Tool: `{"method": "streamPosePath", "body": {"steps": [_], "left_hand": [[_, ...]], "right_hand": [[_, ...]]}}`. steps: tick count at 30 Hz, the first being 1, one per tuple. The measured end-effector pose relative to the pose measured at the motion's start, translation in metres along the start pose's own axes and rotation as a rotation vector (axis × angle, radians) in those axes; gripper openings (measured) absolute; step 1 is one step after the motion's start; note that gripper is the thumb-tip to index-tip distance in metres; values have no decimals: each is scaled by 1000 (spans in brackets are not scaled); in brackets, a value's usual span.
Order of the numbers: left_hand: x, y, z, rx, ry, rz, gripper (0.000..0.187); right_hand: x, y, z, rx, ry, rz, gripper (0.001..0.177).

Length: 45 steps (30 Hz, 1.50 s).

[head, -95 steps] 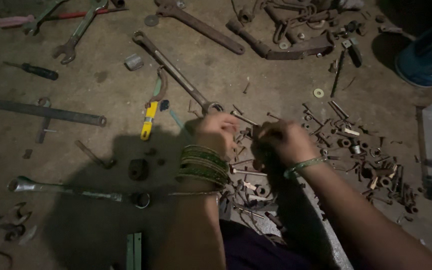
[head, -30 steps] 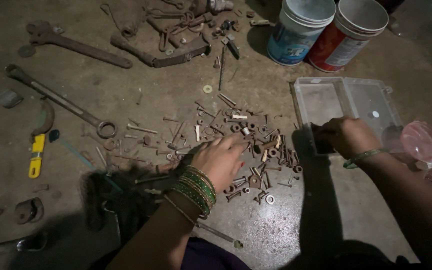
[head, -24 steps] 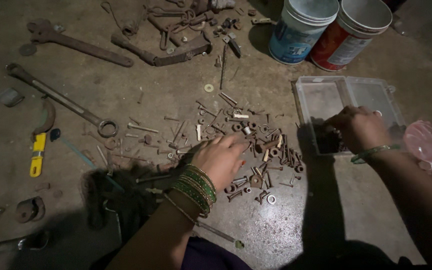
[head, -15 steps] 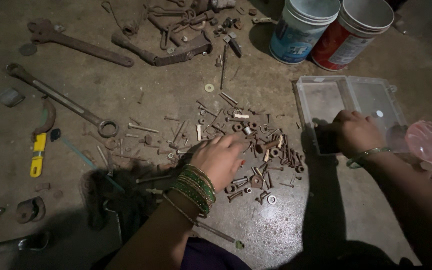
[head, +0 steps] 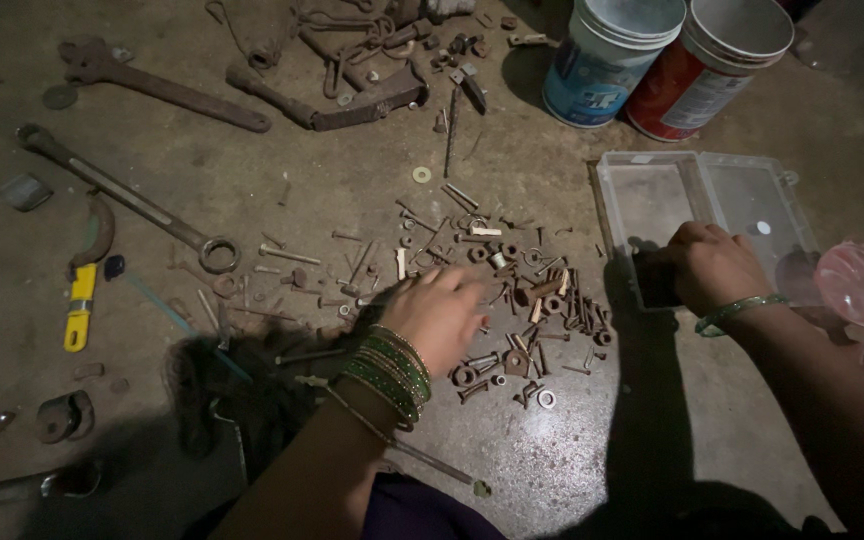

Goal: The person sorts through a pile of metal hardware on the floor by hand, picking up and examining items like screws, nuts, and bolts before placing them into a plastic organizer box.

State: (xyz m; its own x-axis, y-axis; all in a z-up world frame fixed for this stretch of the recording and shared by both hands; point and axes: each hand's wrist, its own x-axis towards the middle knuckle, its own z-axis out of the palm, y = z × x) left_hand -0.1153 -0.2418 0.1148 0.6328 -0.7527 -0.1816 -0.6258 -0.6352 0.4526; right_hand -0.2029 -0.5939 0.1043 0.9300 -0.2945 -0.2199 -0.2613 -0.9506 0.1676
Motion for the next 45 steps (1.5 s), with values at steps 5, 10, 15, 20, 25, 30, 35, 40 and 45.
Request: {"method": "streamPosePath", "body": {"steps": [5,10,15,20,25,30,35,40,45], "left_hand": [[-1,-4,-6,-81,-32,-66,41],[2,-11,-8,-42,-13,-111,38],[5,-16,-6,-43,-37,-144,38],[4,-18,-5,-27,9,-118,37],[3,-18,-6,-59,24,-126,37],[2,-20,-6,-74,56,-119,37],[3,-22,-7,-57,49,-124,32],[3,-27,2,-72,129,-68,36],[7,-33,11,-15,223,-14,36]], "right_hand": [[5,10,13,29,44,-19,41],[5,11,15,31,67,-49,40],[2,6,7,38,6,-31,36],[1,4,3,74,17,-36,39],[2,9,6,163,40,-54,40],[5,13,14,58,61,-47,38],[1,6,4,84,101,-14,30],[-6,-31,-28,205,195,-44,22],[-5,-122,-15,355,439,-481,15]]}}
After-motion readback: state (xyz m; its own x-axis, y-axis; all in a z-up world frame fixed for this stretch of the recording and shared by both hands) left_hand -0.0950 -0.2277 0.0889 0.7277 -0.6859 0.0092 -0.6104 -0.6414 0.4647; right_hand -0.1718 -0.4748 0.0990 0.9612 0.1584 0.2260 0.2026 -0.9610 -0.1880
